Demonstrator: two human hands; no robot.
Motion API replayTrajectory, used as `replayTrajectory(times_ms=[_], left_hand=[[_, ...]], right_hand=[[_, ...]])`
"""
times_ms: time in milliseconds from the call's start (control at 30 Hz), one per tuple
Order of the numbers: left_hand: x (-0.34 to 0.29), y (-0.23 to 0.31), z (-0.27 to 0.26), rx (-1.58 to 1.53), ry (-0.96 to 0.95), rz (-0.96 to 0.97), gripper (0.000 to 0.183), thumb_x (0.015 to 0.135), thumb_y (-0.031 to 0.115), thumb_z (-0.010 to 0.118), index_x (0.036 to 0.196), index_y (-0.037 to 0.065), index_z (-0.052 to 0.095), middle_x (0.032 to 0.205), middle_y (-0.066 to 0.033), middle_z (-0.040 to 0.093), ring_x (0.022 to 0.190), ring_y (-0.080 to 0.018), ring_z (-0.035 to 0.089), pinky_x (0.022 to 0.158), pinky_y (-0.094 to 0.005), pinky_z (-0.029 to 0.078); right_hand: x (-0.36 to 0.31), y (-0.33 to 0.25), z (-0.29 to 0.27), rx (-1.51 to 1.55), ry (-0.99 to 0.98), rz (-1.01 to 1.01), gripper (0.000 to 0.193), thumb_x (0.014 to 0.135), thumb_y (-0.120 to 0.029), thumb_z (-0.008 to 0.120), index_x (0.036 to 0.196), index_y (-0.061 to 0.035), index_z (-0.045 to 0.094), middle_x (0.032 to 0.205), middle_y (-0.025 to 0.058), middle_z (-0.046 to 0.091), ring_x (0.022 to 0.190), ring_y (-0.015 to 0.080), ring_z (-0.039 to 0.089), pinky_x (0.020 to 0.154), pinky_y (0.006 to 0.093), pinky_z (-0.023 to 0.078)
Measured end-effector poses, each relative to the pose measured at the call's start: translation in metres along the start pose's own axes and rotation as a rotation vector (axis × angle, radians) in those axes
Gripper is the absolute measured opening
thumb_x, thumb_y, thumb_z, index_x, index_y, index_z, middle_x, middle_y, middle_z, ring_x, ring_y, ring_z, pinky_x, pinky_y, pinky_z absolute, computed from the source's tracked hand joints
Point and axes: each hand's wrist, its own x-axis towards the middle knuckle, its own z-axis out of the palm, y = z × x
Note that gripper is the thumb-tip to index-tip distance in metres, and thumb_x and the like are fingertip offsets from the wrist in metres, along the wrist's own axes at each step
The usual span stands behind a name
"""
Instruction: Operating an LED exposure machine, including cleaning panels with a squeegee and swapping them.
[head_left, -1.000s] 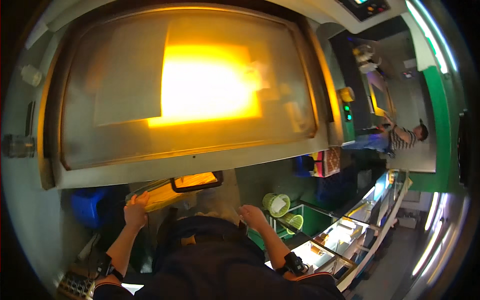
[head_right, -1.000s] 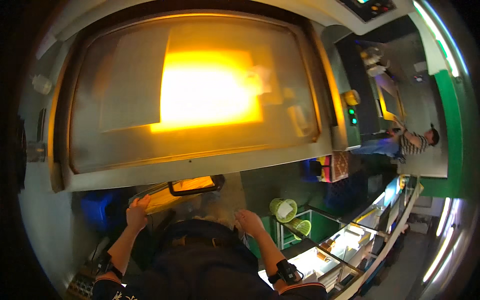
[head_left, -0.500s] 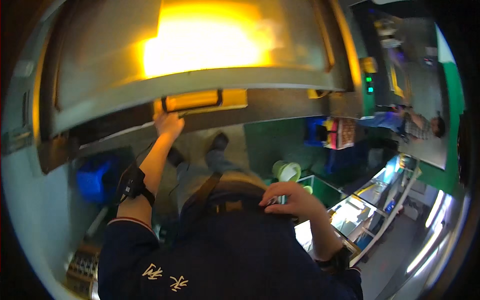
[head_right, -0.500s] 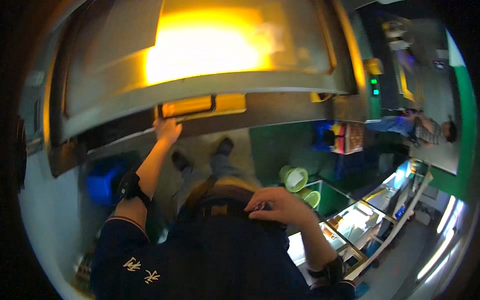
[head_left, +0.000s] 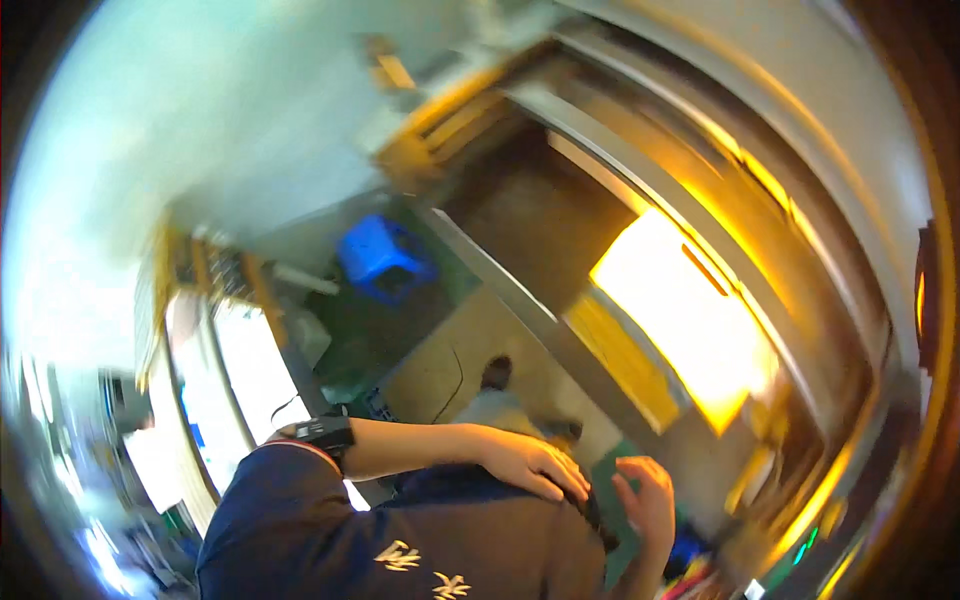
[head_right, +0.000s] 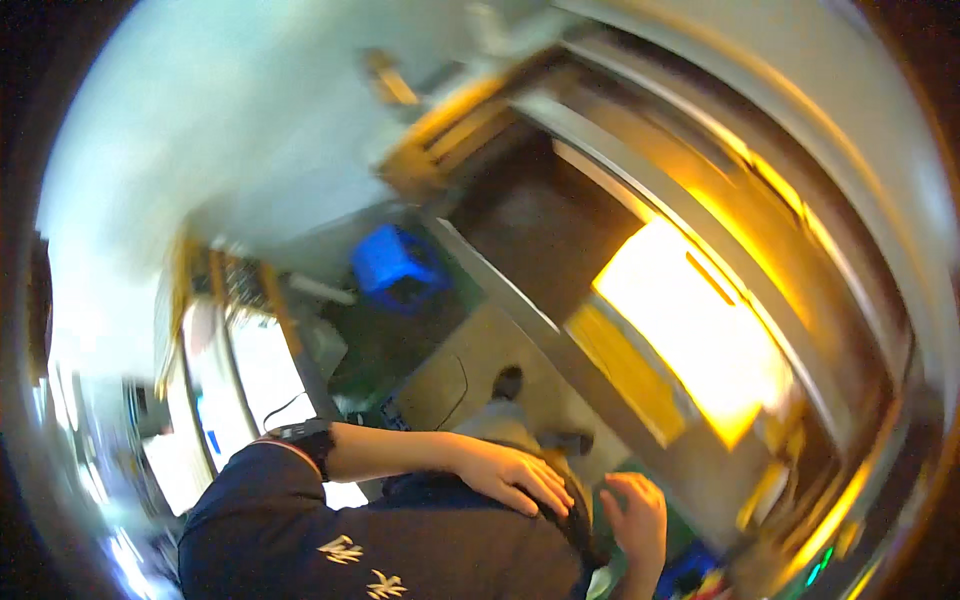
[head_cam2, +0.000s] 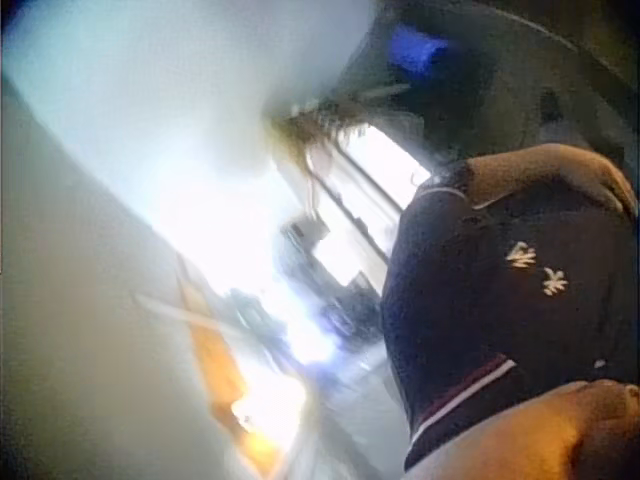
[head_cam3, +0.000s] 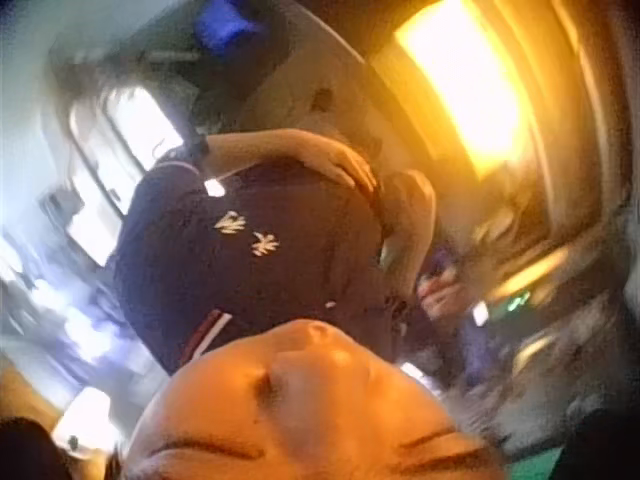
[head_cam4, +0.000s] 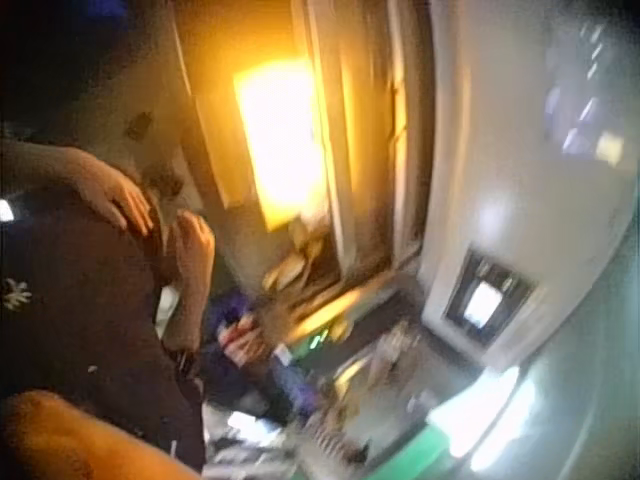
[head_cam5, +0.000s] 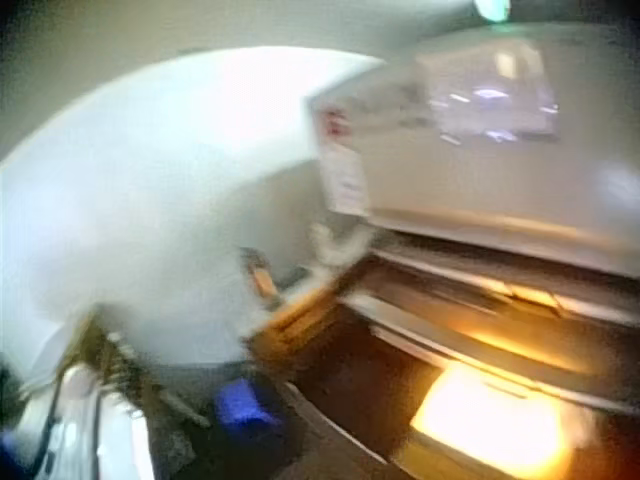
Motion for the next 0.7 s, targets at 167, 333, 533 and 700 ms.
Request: replayTrajectory(times_ms=[167,333,533,700], left_hand=[[-0.061,0.020,0.003,0.270,0.217,-0.183,0.049,0.098,0.038,0.060,0.132,0.004,0.060,0.138,-0.0186,0.057,0.130,-0.0353,0.051,0.108,-0.0443,0.041],[-0.121,0.032,-0.006,0.420,0.416,-0.333,0.041,0.097,0.044,0.059,0.117,0.009,0.066,0.113,-0.0126,0.067,0.101,-0.0362,0.064,0.086,-0.0468,0.050],[-0.183,0.003,-0.086,0.569,0.329,-0.434,0.047,0.097,0.055,0.053,0.114,0.013,0.067,0.094,-0.0131,0.070,0.087,-0.0337,0.067,0.074,-0.0469,0.051],[-0.237,-0.024,-0.188,0.516,0.400,-0.644,0.046,0.097,0.054,0.052,0.116,0.016,0.069,0.099,-0.0140,0.071,0.087,-0.0355,0.068,0.078,-0.0442,0.053]], right_hand=[[0.055,-0.007,0.000,-0.006,-0.176,-0.042,0.024,0.083,-0.011,0.073,0.105,-0.0022,0.070,0.098,0.0127,0.070,0.093,0.0250,0.069,0.085,0.0364,0.053],[0.152,0.019,-0.031,-0.129,-0.211,-0.015,0.029,0.086,-0.014,0.073,0.114,-0.0066,0.068,0.116,0.0137,0.067,0.109,0.0281,0.064,0.096,0.0374,0.049],[0.298,0.052,-0.054,-0.036,0.453,-0.129,0.070,0.085,-0.008,0.072,0.147,-0.0021,0.041,0.154,0.0175,0.036,0.142,0.0349,0.035,0.119,0.0459,0.028],[0.328,0.074,0.040,-0.608,0.797,0.075,0.085,0.077,-0.023,0.080,0.150,-0.0089,0.039,0.154,0.0204,0.037,0.146,0.0371,0.030,0.118,0.0515,0.027]])
